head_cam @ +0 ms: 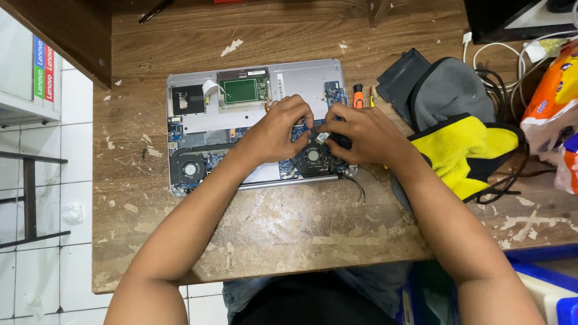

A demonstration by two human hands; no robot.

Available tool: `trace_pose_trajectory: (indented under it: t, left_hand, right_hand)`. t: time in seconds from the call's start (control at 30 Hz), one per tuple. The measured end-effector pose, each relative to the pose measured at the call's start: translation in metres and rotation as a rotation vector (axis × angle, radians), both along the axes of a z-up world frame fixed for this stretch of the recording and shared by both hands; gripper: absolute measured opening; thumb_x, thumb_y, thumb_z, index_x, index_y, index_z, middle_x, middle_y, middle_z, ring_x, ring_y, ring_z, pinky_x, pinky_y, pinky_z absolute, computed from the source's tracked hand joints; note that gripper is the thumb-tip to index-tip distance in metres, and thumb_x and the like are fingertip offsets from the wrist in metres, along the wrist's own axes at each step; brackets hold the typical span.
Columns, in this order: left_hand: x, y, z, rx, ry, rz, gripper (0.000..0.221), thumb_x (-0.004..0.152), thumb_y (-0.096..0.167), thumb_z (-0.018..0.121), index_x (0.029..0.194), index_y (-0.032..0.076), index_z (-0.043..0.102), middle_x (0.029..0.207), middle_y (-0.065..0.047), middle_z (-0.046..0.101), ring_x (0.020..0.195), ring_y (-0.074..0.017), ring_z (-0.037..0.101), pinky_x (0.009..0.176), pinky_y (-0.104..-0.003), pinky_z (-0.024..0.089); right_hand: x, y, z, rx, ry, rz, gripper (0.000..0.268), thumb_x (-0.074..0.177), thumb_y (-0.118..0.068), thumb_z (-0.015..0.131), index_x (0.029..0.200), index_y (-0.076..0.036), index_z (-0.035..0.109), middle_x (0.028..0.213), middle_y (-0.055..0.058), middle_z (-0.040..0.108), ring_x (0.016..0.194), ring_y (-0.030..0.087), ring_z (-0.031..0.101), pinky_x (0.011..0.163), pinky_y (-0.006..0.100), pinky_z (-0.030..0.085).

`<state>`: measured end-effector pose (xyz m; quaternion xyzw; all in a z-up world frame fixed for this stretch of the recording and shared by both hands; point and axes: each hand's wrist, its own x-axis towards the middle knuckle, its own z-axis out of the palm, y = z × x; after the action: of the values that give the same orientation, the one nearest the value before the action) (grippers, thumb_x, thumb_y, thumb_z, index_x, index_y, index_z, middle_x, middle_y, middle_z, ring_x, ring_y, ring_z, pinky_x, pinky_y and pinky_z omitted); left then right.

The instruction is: Repairing a laptop by unscrewing internal components and manipulating connectors on the motherboard.

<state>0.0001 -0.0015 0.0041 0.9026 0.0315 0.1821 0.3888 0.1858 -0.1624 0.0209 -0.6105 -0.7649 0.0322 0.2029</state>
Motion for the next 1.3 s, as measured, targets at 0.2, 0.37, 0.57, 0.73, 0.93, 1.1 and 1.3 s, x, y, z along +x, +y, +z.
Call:
trace_pose_trajectory:
  t: [0.2, 0.37, 0.57, 0.73, 0.93, 1.1, 1.3]
  left_hand:
    - [0.000, 0.000, -0.002, 0.009, -0.009, -0.001, 0.016, 0.080, 0.003, 0.072, 0.089, 0.009, 0.061, 0.088, -0.007, 0.056, 0.086, -0.0282, 0.060, 0.080, -0.039, 0.043]
    - [0.000, -0.001, -0.002, 0.016, -0.013, 0.001, 0.014, 0.081, 0.006, 0.073, 0.089, 0.009, 0.062, 0.087, -0.007, 0.057, 0.085, -0.0273, 0.059, 0.080, -0.038, 0.042]
    - [-0.002, -0.007, 0.008, 0.052, -0.028, -0.001, 0.018, 0.082, 0.014, 0.077, 0.094, 0.009, 0.064, 0.091, -0.009, 0.059, 0.087, -0.0283, 0.059, 0.081, -0.039, 0.042]
    - [-0.004, -0.009, 0.012, 0.062, -0.004, -0.002, 0.027, 0.086, 0.027, 0.080, 0.101, 0.008, 0.068, 0.096, -0.009, 0.060, 0.092, -0.0277, 0.058, 0.085, -0.039, 0.042]
    - [-0.006, -0.012, 0.014, 0.096, 0.016, -0.005, 0.024, 0.095, 0.031, 0.075, 0.102, 0.008, 0.070, 0.097, -0.008, 0.061, 0.094, -0.0272, 0.058, 0.087, -0.040, 0.042]
    - [-0.007, -0.016, 0.015, 0.149, 0.014, 0.008, 0.016, 0.098, 0.025, 0.070, 0.098, 0.009, 0.070, 0.102, -0.006, 0.062, 0.092, -0.0249, 0.056, 0.085, -0.038, 0.041]
    - [-0.016, -0.037, 0.019, 0.202, 0.077, 0.131, 0.015, 0.098, 0.024, 0.069, 0.094, 0.010, 0.070, 0.105, -0.006, 0.063, 0.095, -0.0237, 0.059, 0.088, -0.039, 0.042]
  right_hand:
    - [0.005, 0.001, -0.012, 0.006, -0.012, -0.009, 0.016, 0.086, -0.029, 0.074, 0.098, -0.019, 0.070, 0.101, -0.004, 0.063, 0.065, 0.027, 0.070, 0.061, 0.039, 0.054]
    - [0.005, 0.001, -0.017, 0.040, 0.014, -0.003, 0.020, 0.082, -0.030, 0.076, 0.091, -0.019, 0.063, 0.091, -0.004, 0.061, 0.064, 0.029, 0.068, 0.060, 0.041, 0.053]
    - [0.005, 0.000, -0.025, 0.089, 0.038, 0.009, 0.023, 0.086, -0.031, 0.075, 0.086, -0.020, 0.055, 0.074, -0.003, 0.056, 0.063, 0.027, 0.066, 0.058, 0.038, 0.051]
    - [-0.006, 0.001, -0.001, 0.118, 0.235, 0.055, 0.012, 0.088, -0.012, 0.076, 0.090, -0.014, 0.065, 0.068, 0.003, 0.061, 0.054, 0.027, 0.062, 0.052, 0.037, 0.049]
    - [-0.005, 0.003, -0.012, 0.130, 0.435, 0.041, 0.012, 0.091, -0.002, 0.075, 0.101, -0.008, 0.077, 0.071, 0.005, 0.069, 0.050, 0.021, 0.061, 0.048, 0.032, 0.049]
    - [-0.003, 0.002, -0.015, 0.176, 0.518, 0.045, 0.012, 0.093, 0.001, 0.072, 0.101, -0.006, 0.077, 0.074, 0.009, 0.071, 0.051, 0.023, 0.062, 0.046, 0.033, 0.048]
    - [0.009, -0.003, -0.007, 0.359, 0.034, -0.082, 0.012, 0.094, -0.010, 0.076, 0.082, -0.009, 0.072, 0.064, 0.006, 0.066, 0.051, 0.026, 0.064, 0.049, 0.035, 0.051]
